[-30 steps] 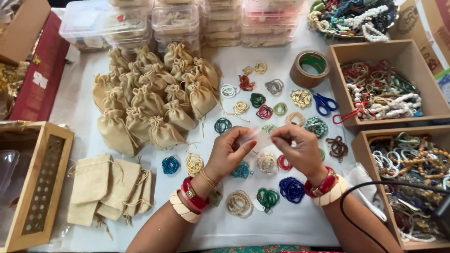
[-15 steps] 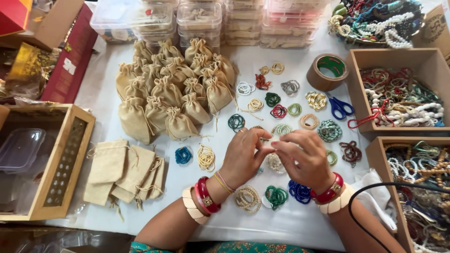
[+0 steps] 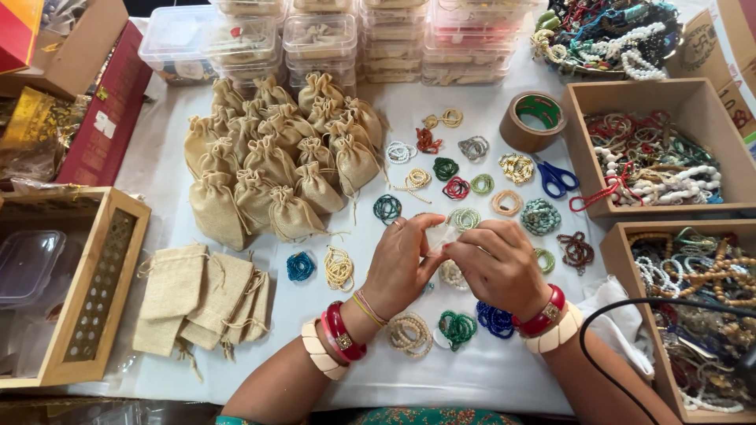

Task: The person sorts and packages various beaded bracelets and necklaces. They place items into small beige drawstring pouches and clear plastic bags, arranging them on a table covered with a white cloth.

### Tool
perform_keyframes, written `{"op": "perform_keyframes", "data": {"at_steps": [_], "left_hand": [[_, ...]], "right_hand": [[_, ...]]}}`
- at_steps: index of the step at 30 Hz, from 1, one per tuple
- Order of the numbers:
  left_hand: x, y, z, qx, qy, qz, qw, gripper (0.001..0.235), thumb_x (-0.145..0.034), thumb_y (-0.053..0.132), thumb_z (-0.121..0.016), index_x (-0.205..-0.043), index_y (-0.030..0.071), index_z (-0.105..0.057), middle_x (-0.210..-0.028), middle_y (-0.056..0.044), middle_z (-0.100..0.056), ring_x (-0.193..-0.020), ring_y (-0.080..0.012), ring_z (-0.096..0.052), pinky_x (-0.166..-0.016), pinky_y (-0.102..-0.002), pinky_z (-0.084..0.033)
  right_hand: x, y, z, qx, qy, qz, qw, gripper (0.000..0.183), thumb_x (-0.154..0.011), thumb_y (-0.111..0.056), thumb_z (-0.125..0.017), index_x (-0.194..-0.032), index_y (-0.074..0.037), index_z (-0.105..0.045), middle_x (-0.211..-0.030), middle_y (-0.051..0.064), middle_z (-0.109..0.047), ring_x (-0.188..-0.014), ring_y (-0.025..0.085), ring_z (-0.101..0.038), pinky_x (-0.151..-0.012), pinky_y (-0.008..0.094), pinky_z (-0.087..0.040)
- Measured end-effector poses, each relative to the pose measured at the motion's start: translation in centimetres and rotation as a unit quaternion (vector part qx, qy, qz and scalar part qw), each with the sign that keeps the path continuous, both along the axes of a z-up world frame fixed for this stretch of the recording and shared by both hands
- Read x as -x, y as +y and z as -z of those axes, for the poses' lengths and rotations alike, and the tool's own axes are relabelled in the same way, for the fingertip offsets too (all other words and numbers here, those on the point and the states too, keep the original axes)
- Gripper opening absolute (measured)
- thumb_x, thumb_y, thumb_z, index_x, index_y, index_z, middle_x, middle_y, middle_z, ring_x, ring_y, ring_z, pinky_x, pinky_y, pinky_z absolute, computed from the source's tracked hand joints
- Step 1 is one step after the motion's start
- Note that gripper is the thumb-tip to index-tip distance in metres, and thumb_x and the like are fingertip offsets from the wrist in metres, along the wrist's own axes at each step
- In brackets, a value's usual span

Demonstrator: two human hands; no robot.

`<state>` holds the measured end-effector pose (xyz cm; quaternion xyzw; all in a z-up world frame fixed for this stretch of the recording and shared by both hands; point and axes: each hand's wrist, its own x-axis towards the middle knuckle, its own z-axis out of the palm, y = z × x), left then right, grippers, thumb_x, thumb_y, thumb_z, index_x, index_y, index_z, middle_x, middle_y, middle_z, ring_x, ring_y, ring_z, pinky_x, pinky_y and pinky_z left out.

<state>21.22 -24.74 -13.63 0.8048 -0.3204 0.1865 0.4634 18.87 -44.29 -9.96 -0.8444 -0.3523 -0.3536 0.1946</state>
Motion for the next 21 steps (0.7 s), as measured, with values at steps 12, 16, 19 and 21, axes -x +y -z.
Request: {"op": "perform_keyframes", "data": {"at_steps": [12, 16, 19, 21], "left_hand": [[0.1, 0.4, -0.8, -0.022, -0.028, 0.058, 0.998, 0.06, -0.086, 0.003, -0.076, -0.139, 0.009, -0.05, -0.088, -0.004, -0.06, -0.087, -0.0247, -0.057, -0.086, -0.038, -0.046], [-0.2, 1.0, -1.7, -0.024, -0.003, 0.096, 0.995, 0.065, -0.087, 0.013, -0.078, -0.145, 0.009, -0.047, -0.101, -0.006, -0.06, -0.098, -0.0265, -0.058, -0.094, -0.041, -0.045], [-0.7, 1.1, -2.0, 0.0, 0.0, 0.12, 0.993, 0.076, -0.082, 0.024, -0.08, -0.147, 0.008, -0.043, -0.124, -0.013, -0.058, -0.118, -0.0319, -0.055, -0.106, -0.043, -0.042], [-1.1, 1.3, -1.4, 0.004, -0.008, 0.128, 0.992, 0.082, -0.081, 0.03, -0.082, -0.148, 0.008, -0.041, -0.136, -0.017, -0.055, -0.129, -0.0354, -0.052, -0.111, -0.045, -0.039]], "right_hand": [[-0.3, -0.3, 0.2, -0.036, 0.13, -0.08, 0.988, 0.016, -0.081, -0.005, -0.075, -0.097, -0.007, -0.073, -0.102, 0.005, -0.072, -0.077, 0.021, -0.07, -0.064, 0.034, -0.051], [-0.1, -0.6, 0.7, -0.041, 0.122, -0.082, 0.988, 0.015, -0.082, -0.005, -0.075, -0.097, -0.008, -0.07, -0.101, 0.004, -0.072, -0.077, 0.021, -0.07, -0.065, 0.034, -0.051], [-0.2, -1.0, 0.9, -0.031, 0.105, -0.086, 0.99, 0.017, -0.084, -0.004, -0.073, -0.1, -0.008, -0.069, -0.103, 0.005, -0.072, -0.08, 0.021, -0.07, -0.067, 0.034, -0.052], [-0.4, -1.1, 0.9, -0.019, 0.099, -0.088, 0.991, 0.018, -0.084, -0.004, -0.072, -0.102, -0.008, -0.069, -0.104, 0.005, -0.073, -0.08, 0.022, -0.069, -0.068, 0.035, -0.052]]}}
